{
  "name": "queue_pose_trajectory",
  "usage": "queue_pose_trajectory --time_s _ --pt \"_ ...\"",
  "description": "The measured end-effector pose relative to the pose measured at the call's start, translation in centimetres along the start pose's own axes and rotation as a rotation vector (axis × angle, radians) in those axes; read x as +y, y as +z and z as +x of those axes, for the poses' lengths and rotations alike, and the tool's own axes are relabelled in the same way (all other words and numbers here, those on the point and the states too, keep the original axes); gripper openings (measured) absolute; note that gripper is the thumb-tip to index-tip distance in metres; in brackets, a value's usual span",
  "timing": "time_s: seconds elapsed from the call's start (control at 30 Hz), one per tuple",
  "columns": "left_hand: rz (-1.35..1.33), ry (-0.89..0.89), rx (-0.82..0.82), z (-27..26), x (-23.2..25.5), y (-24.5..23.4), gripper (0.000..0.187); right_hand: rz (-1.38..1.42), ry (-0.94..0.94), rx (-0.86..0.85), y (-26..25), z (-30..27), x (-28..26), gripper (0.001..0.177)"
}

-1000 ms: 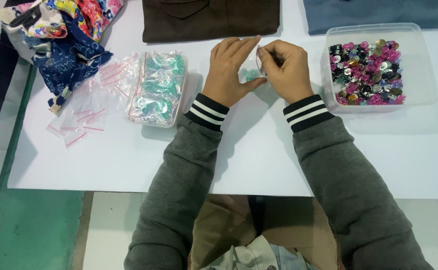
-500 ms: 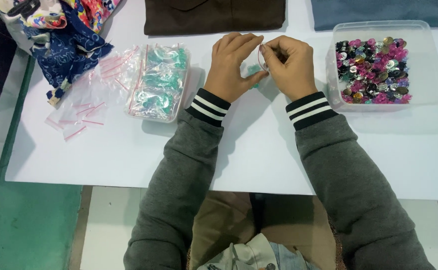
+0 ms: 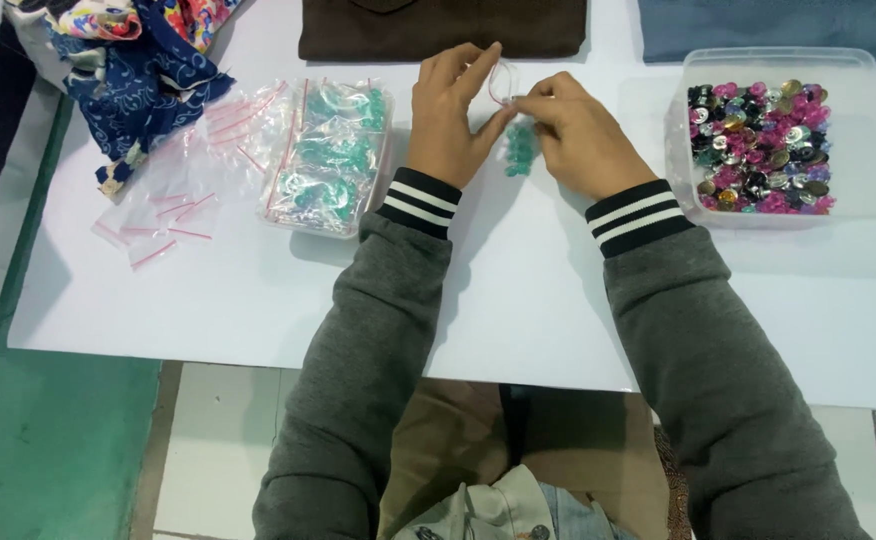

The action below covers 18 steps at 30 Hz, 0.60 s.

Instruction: Sorting and packaging small decorative items like buttons or beads into individual plastic bags.

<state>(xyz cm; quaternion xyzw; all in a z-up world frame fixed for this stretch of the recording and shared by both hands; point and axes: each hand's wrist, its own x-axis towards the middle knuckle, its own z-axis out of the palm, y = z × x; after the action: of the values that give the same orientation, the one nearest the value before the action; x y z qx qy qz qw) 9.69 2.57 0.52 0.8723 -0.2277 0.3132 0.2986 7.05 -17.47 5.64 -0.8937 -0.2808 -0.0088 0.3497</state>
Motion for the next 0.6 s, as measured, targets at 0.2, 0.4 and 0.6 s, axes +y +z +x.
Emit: queue_pose_trajectory --time_s 0.2,0.4,0.6 --pt "-0.031 -0.054 0.0 -0.2 -0.8 0.3 0.06 -0.156 0.02 -0.157 0.5 0.9 0.7 0.027" --pt "0.001 -0.083 -0.011 -0.4 -1.0 0.7 0.062 -0.159 0.061 -0.124 0.6 0.9 0.7 0.027" --pt "-0.023 -0.093 0.005 -0.4 -0.7 0.7 0.059 -0.001 0.125 0.049 0.8 0.5 0.8 0.017"
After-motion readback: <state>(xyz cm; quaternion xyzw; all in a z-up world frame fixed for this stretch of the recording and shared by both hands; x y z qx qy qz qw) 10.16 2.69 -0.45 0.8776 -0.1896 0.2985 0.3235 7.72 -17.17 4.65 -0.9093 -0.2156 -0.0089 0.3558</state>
